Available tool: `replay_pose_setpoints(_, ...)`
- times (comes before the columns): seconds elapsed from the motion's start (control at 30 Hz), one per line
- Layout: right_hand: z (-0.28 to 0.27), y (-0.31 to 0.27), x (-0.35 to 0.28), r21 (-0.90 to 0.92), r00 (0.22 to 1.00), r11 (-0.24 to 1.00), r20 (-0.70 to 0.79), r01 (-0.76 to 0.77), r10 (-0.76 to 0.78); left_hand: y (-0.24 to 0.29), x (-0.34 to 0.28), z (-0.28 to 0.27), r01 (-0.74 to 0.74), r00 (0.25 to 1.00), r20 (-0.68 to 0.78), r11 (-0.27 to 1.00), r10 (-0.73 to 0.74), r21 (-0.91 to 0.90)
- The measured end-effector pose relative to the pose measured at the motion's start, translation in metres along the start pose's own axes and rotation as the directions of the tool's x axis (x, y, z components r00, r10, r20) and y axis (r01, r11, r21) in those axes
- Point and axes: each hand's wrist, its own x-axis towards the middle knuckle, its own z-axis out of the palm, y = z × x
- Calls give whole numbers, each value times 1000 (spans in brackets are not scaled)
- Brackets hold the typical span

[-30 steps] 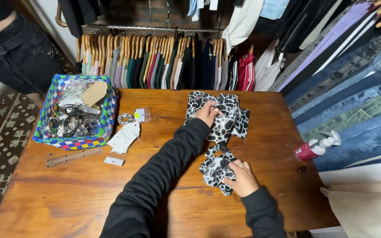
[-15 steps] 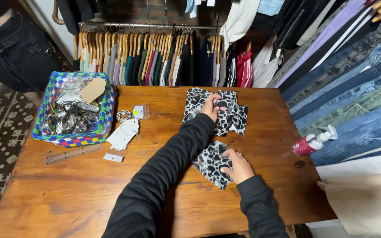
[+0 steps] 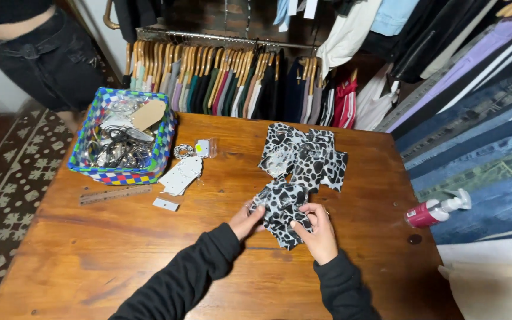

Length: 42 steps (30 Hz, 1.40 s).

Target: Attaching price tags to leopard-print fabric accessories and folding them on a wooden table.

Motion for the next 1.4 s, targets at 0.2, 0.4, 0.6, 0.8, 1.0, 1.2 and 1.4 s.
replay_pose_setpoints(0.2, 35, -31, 8, 120, 989, 987, 114, -108, 94, 31, -33, -2, -284, 923, -219, 945, 316, 165)
replay_pose_setpoints(0.4, 31, -28, 11, 264, 982, 959, -128, -102, 139, 29, -11, -43, -194, 900, -317, 926, 300, 325)
replay_pose_setpoints(0.6, 13, 3, 22, 350, 933, 937, -332, -15, 139, 74, 55, -90, -415, 799, -151, 715, 582, 563)
replay_pose_setpoints(0.8, 21, 19, 16, 403, 969, 914, -207, -42, 136, 146, -21, -29, -157, 792, -71, 315, 606, 936)
replay_pose_setpoints(1.0, 38, 38, 16, 370, 997, 929, -57, -20, 44, 69, -15, -6, -419, 872, -6, 754, 489, 506)
replay_pose_setpoints(1.2, 38, 6, 12, -56, 1000, 998, -13, 3, -4, 42, -28, 7, -501, 807, 60, 627, 588, 597)
replay_pose_setpoints(1.4, 35, 24, 19, -155, 992, 987, -106, 49, -66, 56, -45, 17, -617, 720, 137, 538, 680, 575)
